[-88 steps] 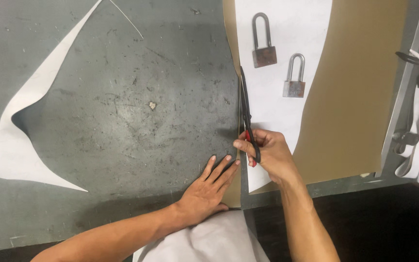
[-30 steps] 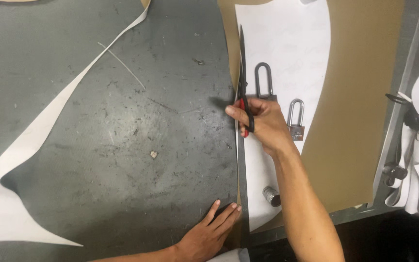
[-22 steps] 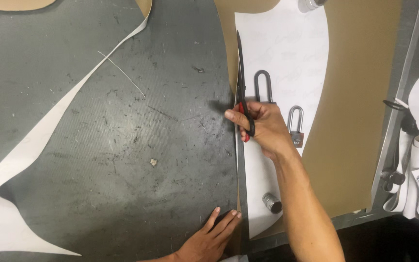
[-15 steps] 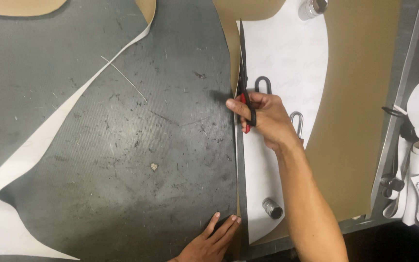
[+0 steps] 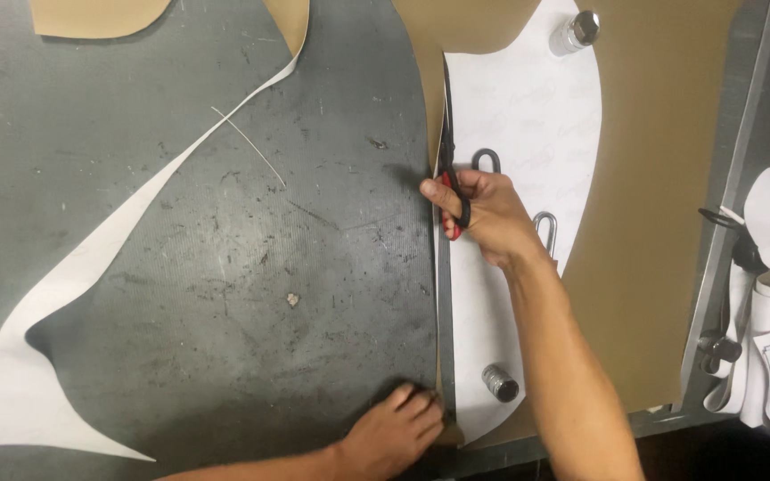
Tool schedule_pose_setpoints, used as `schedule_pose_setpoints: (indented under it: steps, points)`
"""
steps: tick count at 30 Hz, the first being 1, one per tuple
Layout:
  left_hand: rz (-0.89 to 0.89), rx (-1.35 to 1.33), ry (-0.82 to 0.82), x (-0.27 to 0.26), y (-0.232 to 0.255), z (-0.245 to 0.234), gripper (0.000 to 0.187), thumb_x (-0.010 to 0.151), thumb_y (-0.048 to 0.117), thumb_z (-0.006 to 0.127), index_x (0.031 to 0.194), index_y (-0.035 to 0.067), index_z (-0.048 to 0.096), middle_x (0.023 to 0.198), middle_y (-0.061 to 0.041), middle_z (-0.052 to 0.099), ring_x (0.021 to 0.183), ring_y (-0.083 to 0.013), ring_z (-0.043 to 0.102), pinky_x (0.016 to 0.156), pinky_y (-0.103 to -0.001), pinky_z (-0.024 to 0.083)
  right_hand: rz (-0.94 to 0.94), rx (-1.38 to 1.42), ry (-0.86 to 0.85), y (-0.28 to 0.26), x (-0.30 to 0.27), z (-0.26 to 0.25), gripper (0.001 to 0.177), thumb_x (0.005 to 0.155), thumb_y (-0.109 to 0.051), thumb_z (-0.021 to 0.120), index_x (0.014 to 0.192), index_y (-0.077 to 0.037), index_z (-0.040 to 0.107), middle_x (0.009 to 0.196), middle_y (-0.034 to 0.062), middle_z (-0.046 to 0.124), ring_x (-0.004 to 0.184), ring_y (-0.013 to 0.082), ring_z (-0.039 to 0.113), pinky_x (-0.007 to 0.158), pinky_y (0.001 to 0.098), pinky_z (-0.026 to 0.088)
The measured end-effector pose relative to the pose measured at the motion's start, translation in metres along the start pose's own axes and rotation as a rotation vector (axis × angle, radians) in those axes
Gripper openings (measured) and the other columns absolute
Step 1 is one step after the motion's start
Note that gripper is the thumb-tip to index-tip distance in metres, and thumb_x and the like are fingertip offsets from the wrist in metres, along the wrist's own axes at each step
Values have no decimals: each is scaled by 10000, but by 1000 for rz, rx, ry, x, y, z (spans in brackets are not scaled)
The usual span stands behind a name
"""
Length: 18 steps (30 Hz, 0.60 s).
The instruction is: The person uses shears to cut a white paper template from a larger sheet of brown paper. They reposition the template and cut around its edges, then place newspaper and additional paper pieces on the work surface.
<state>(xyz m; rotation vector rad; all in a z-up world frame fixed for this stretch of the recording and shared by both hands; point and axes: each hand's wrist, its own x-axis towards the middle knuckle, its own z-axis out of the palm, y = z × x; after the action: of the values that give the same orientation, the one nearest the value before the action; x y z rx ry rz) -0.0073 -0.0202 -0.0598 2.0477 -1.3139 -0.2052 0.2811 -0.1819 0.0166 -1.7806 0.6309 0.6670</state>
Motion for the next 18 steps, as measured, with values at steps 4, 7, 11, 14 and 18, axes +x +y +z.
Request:
schedule_pose_setpoints:
  steps: [4, 7, 11, 14, 18]
  points:
    - [-112, -462, -153, 28, -50, -68, 346, 989, 51, 565, 1295, 146, 696, 1130, -99, 698, 1097, -253, 625, 1017, -428, 445, 15, -9, -52, -12, -6, -23, 305, 823, -262, 839, 950, -6, 733, 635, -3, 600, 502, 87, 542, 452, 247, 477]
    - [-290, 211, 437, 22, -143, -160, 258, 755, 173, 686, 1008, 126, 661, 1016, -75, 659, 997, -293, 621, 978, -524, 454, -82, -85, -28, -20, -24, -59, 291, 835, -260, 814, 955, -12, 723, 666, 7, 650, 528, 100, 584, 474, 263, 500]
    - [-663, 560, 800, 1, -221, -268, 564, 954, 60, 718, 1456, -13, 473, 1485, -206, 431, 1423, -345, 401, 1152, -517, 329, -72, 18, 83, -4, -46, -59, 313, 891, -315, 775, 933, -14, 701, 670, 48, 668, 556, 138, 645, 522, 291, 551]
    - [-607, 373, 583, 37, -237, -273, 933, 1004, 296, 857, 1675, 27, 267, 1717, -204, 257, 1606, -409, 227, 1301, -619, 199, -47, 246, 4, 23, -49, -5, 309, 854, -329, 787, 910, -40, 694, 689, 69, 710, 575, 168, 682, 569, 329, 614]
    - [-273, 212, 378, 119, -275, -234, 957, 840, 475, 852, 1594, 148, 361, 1638, -257, 246, 1519, -441, 226, 1205, -669, 155, 47, 426, -32, 32, -40, 72, 306, 884, -333, 766, 901, -35, 696, 707, 62, 675, 629, 171, 682, 605, 328, 601]
